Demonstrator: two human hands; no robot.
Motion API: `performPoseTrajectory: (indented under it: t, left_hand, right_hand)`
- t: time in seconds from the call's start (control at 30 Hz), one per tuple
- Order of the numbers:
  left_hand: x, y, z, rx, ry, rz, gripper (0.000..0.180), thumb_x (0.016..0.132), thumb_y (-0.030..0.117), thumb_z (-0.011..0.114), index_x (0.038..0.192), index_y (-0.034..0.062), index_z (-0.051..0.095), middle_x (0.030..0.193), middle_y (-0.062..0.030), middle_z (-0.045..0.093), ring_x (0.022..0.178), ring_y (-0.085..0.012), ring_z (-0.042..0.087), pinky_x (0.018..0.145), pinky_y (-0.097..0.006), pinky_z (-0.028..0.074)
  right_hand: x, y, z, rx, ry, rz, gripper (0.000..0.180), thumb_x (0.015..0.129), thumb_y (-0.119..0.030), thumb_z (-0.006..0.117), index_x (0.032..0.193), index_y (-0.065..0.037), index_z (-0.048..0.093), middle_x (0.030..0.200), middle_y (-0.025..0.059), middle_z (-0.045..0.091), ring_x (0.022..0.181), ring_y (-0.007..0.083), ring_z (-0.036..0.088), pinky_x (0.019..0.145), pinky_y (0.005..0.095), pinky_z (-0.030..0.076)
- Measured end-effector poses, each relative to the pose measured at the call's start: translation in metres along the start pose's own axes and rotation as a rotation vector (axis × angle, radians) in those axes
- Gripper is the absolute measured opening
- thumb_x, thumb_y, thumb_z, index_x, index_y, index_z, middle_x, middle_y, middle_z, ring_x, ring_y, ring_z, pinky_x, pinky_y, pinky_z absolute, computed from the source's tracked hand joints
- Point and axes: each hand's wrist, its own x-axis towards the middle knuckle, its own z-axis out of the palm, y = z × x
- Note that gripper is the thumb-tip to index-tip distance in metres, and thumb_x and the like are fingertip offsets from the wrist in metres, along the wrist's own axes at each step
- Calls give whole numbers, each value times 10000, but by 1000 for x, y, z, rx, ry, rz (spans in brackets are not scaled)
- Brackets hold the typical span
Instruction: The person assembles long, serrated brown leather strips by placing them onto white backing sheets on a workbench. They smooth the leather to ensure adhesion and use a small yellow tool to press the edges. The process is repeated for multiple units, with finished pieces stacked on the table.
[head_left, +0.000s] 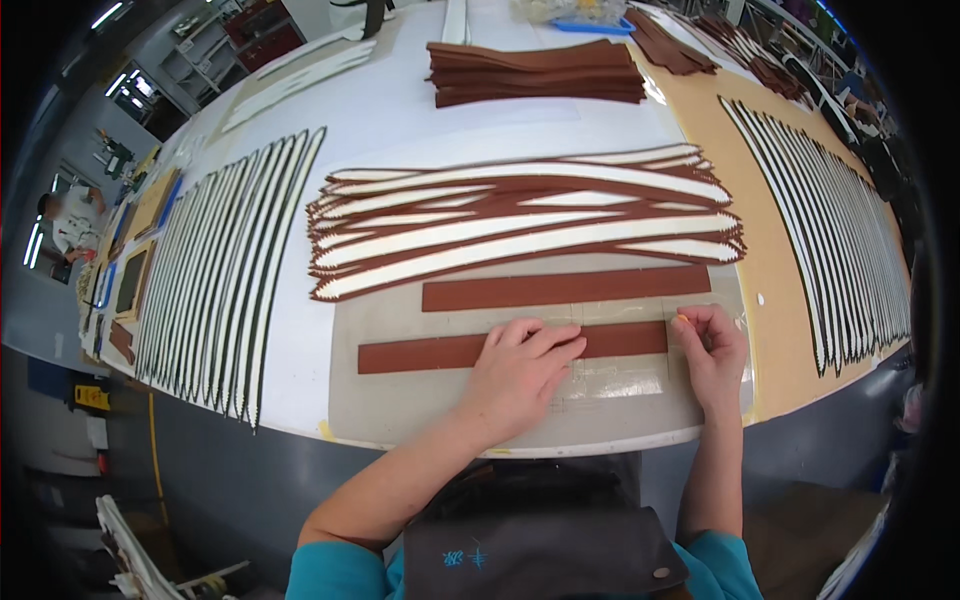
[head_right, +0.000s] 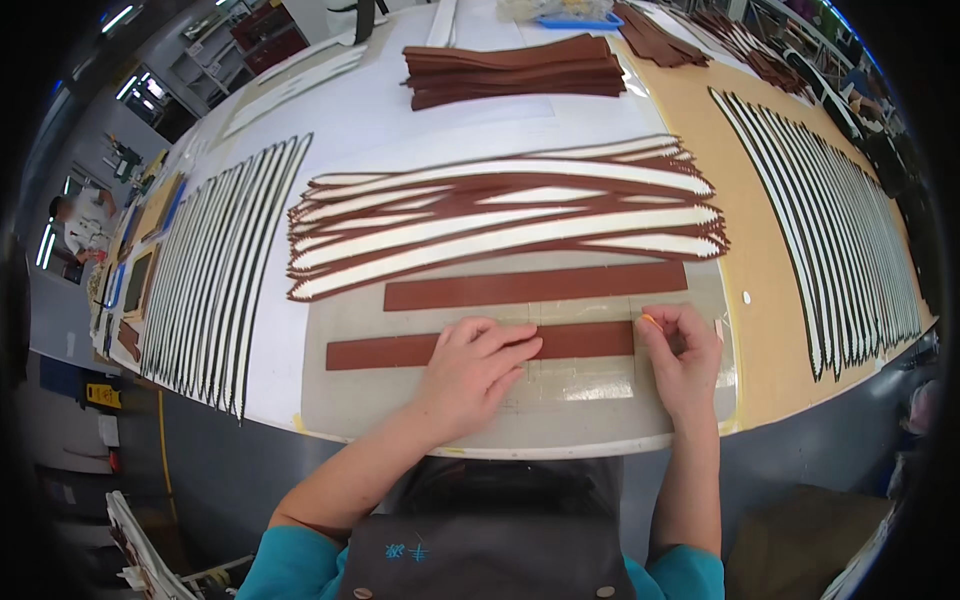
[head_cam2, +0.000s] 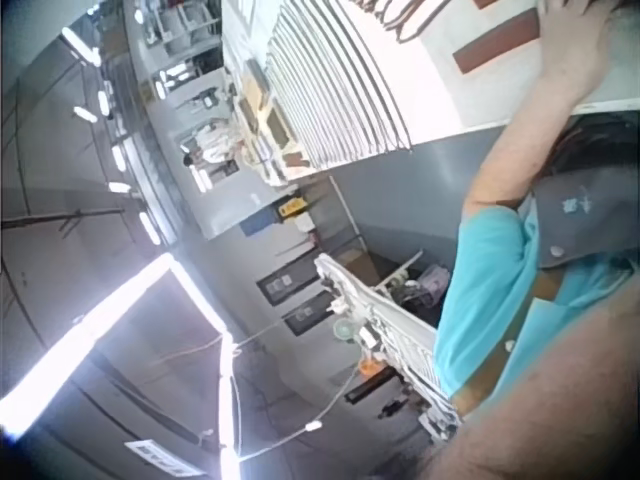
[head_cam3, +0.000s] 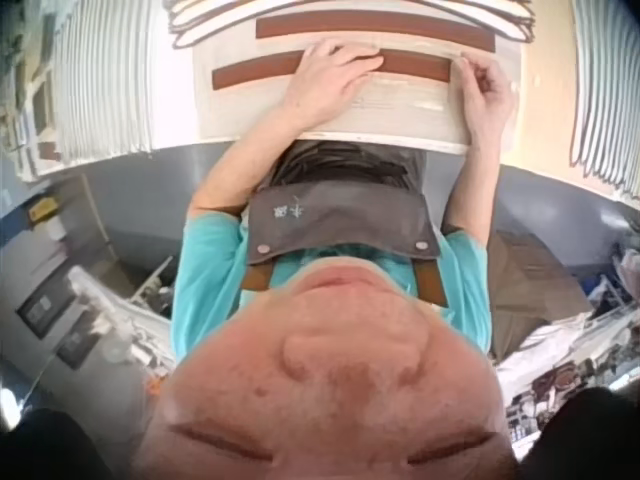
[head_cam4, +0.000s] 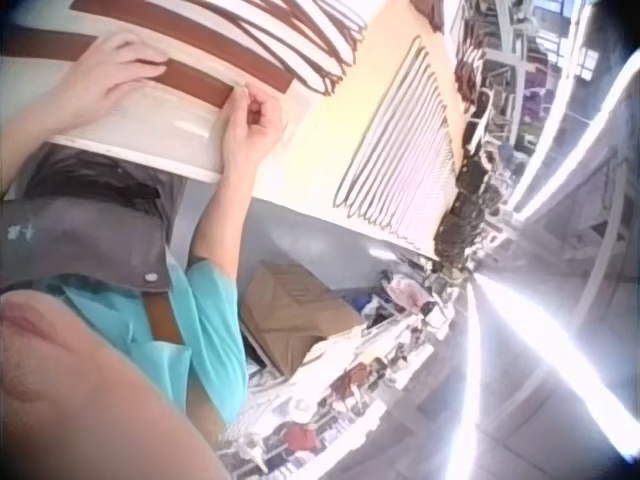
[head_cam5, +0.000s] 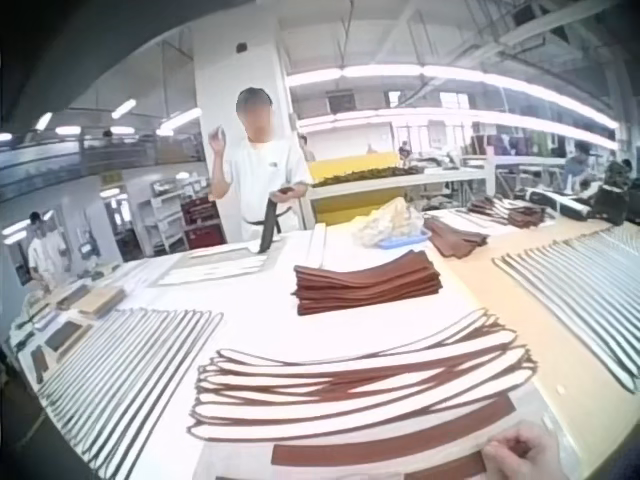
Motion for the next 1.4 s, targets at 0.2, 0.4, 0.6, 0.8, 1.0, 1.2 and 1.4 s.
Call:
performPoseTrajectory:
  t: [0.2, 0.4, 0.6, 0.8, 1.0, 1.2, 1.4]
  left_hand:
    - [4, 0, 3, 37, -8, 27, 399, 939, 107, 694, 1337, 125, 718, 1424, -11, 658, 1213, -312, 551, 1053, -465, 435]
    - [3, 1, 2, 74, 9, 17, 365, 935, 50, 682, 1293, 91, 739, 1369, -18, 678, 1185, -307, 562, 1022, -448, 446]
    - [4, 0, 5, 80, 21, 29, 403, 895, 31, 721, 1292, 97, 744, 1347, -9, 686, 1175, -303, 566, 1015, -443, 449]
    - [6, 1, 8, 78, 10, 22, 450, 861, 27, 744, 1304, 106, 743, 1362, -5, 681, 1179, -298, 572, 1035, -443, 447]
    - [5, 3, 7, 66, -1, -5, 451, 856, 24, 753, 1301, 99, 751, 1360, -9, 688, 1161, -294, 580, 1035, -441, 443]
    - [8, 6, 4, 75, -47, 2, 429, 878, 28, 748, 1304, 77, 749, 1368, -31, 687, 1162, -312, 575, 1042, -438, 438]
    - [10, 6, 7, 111, -39, 13, 411, 876, 67, 776, 1285, 95, 758, 1364, -2, 685, 1143, -285, 580, 1030, -424, 443]
  right_hand:
    - [2, -28, 0, 308, -36, 126, 178, 979, 18, 735, 1154, 29, 703, 982, 44, 735, 872, 101, 717, 799, 244, 602]
    - [1, -58, 18, 283, -251, 96, 252, 967, 23, 743, 1214, 36, 698, 1006, 45, 712, 901, 99, 714, 814, 244, 616]
    - [13, -67, 27, 23, -189, -3, 188, 951, 5, 772, 1137, 17, 749, 912, -7, 712, 827, 57, 634, 736, 211, 525]
    - [22, -60, 4, 144, -20, -65, 168, 954, -5, 782, 1118, 7, 744, 937, -5, 729, 825, 62, 649, 754, 213, 527]
    - [22, -48, -7, 211, 10, -39, 178, 957, -10, 784, 1125, 16, 731, 978, 24, 739, 853, 74, 679, 775, 229, 562]
    - [23, -53, -3, 189, -67, 28, 213, 999, 0, 728, 1207, 41, 702, 1038, 57, 736, 935, 113, 708, 822, 263, 601]
    - [30, -52, -10, 212, -24, -91, 208, 982, -79, 752, 1160, 25, 729, 959, 28, 744, 855, 88, 691, 777, 237, 564]
